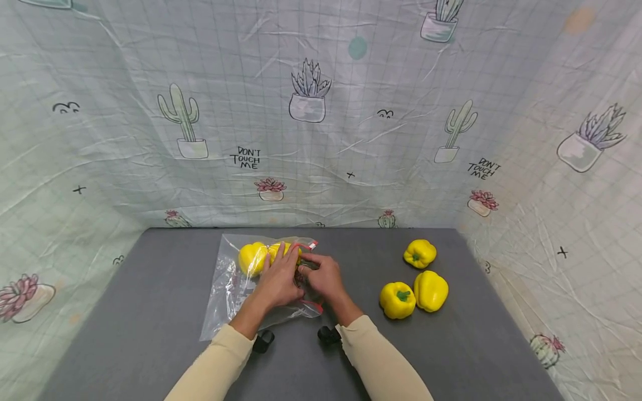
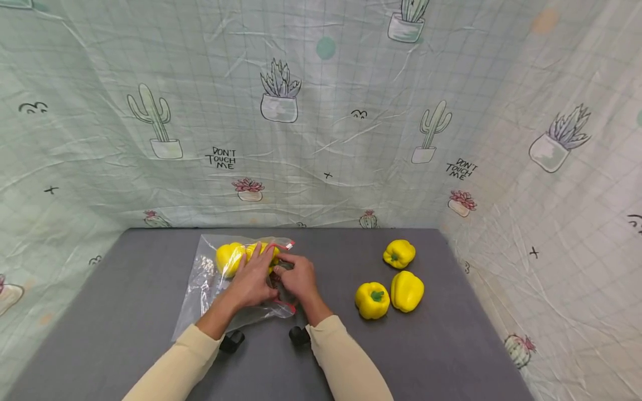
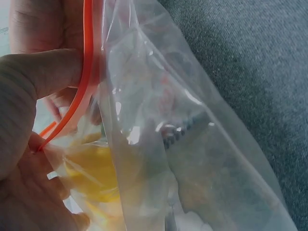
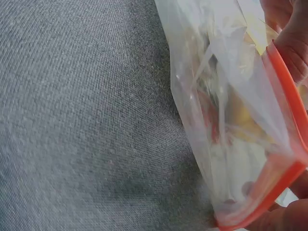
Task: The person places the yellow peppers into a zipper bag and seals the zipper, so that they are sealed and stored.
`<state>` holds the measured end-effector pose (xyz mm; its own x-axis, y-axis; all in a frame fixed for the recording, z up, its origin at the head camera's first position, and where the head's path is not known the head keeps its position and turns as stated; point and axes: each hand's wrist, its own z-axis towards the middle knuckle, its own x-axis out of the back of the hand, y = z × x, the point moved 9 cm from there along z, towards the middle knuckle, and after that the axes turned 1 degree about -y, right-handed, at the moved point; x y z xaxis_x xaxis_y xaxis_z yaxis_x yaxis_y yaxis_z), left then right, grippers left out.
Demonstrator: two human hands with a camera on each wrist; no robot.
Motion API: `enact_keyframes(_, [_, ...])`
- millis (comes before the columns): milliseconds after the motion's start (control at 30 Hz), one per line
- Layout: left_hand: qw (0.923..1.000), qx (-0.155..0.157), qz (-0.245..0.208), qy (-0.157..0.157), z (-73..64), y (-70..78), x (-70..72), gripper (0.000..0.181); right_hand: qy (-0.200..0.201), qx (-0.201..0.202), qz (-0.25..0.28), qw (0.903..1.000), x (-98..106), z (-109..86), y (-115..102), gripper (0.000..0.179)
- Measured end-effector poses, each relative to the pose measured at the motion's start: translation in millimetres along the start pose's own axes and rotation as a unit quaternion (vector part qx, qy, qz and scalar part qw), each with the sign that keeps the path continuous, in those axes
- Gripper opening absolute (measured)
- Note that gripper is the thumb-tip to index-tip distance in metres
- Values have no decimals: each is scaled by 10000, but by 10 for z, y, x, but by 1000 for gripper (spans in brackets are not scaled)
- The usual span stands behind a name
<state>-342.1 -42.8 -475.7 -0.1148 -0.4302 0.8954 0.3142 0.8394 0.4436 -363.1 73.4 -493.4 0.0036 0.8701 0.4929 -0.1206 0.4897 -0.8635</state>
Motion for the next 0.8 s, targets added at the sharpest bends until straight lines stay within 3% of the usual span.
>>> enact_keyframes(100, [10000, -13, -11, -34, 0, -1, -14, 110, 95, -78, 343, 9993, 7, -3, 12, 34])
enact_keyframes(200, [10000, -7, -48, -47, 0, 3, -19, 110, 112, -98, 243, 9996, -14, 8, 13, 32])
enact_keyframes(367, [10000, -47, -64, 9, 2, 16, -9, 109, -477, 59, -395, 9981, -130, 3, -32, 39])
enact_keyframes(467, [9999, -63, -101, -11, 3, 24, -8, 108, -717, 89, -263, 9970, -171, -3, -41, 44])
enact_keyframes(667, [9998, -15, -155, -107, -2, 19, -25, 112, -55, -398, 795, 9960, -87, 41, 84, 37])
enact_keyframes(733, [9998, 13, -135, -137, -2, 12, -34, 113, -7, -511, 758, 9958, -78, 38, 112, 35])
enact_keyframes(800, [9998, 5, -135, -121, 0, 11, -33, 112, -214, -545, 584, 9966, -109, 29, 112, 37])
